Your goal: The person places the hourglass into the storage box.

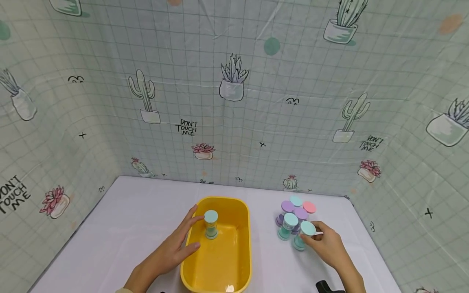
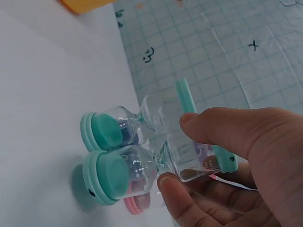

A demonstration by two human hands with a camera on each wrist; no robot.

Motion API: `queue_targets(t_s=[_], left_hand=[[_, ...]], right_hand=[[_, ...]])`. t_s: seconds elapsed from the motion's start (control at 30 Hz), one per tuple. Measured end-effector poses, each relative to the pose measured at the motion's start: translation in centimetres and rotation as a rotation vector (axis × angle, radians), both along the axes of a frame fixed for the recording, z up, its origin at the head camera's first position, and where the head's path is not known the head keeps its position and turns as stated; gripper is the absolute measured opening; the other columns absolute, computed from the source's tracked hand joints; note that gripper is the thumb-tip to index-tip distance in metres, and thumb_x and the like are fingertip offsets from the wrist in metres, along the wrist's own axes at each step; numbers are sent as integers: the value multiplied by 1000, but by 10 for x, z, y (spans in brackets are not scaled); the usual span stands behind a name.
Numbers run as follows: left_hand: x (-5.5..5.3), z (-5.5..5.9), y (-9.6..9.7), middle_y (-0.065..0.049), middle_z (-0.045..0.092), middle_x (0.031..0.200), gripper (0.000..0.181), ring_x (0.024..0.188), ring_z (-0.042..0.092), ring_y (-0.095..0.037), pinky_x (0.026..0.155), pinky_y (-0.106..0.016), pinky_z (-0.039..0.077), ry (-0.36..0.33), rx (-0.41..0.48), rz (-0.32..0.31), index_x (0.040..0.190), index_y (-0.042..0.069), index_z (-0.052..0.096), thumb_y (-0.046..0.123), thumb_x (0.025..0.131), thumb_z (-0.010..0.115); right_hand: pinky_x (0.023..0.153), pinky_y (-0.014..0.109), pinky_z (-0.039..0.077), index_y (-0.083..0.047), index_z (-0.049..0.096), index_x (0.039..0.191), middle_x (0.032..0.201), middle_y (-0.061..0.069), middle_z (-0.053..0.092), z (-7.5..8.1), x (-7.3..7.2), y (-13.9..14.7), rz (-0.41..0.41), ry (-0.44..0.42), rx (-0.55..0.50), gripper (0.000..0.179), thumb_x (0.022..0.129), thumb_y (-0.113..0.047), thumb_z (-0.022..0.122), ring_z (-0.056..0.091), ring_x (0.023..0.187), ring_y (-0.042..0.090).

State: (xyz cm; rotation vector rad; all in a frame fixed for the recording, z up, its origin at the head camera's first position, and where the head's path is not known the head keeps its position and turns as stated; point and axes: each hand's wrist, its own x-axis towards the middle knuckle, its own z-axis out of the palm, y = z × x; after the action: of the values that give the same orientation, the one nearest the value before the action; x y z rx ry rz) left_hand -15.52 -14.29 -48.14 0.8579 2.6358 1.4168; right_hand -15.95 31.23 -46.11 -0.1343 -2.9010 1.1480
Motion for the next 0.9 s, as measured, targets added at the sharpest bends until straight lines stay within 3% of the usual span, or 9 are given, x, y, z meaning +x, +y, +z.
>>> queue_targets(t_s=[0.53,0.73,0.9], left_hand=[[0,0,1,-7,5,175,55,157,17,-43,115,-72,25,-19,-6,5,155,19,37,32,105,55],[0,0,1,-6,5,175,54,157,18,-41,115,-71,25,-3,-14,9,155,20,37,31,105,55],[-1,0,1,-6,5,175,54,157,18,-41,116,-70,26,-1,-23,8,155,20,37,31,106,55]], right_hand=[[64,29,53,1,63,129,114,13,71,28,4,-3,112,-37,30,56,88,-31,82,69,88,15],[60,27,49,2,63,122,95,5,70,41,0,-2,244,-44,57,45,85,-17,80,61,76,13],[60,24,47,3,62,119,93,3,68,51,-6,-1,405,-23,92,42,82,-10,77,56,68,7]])
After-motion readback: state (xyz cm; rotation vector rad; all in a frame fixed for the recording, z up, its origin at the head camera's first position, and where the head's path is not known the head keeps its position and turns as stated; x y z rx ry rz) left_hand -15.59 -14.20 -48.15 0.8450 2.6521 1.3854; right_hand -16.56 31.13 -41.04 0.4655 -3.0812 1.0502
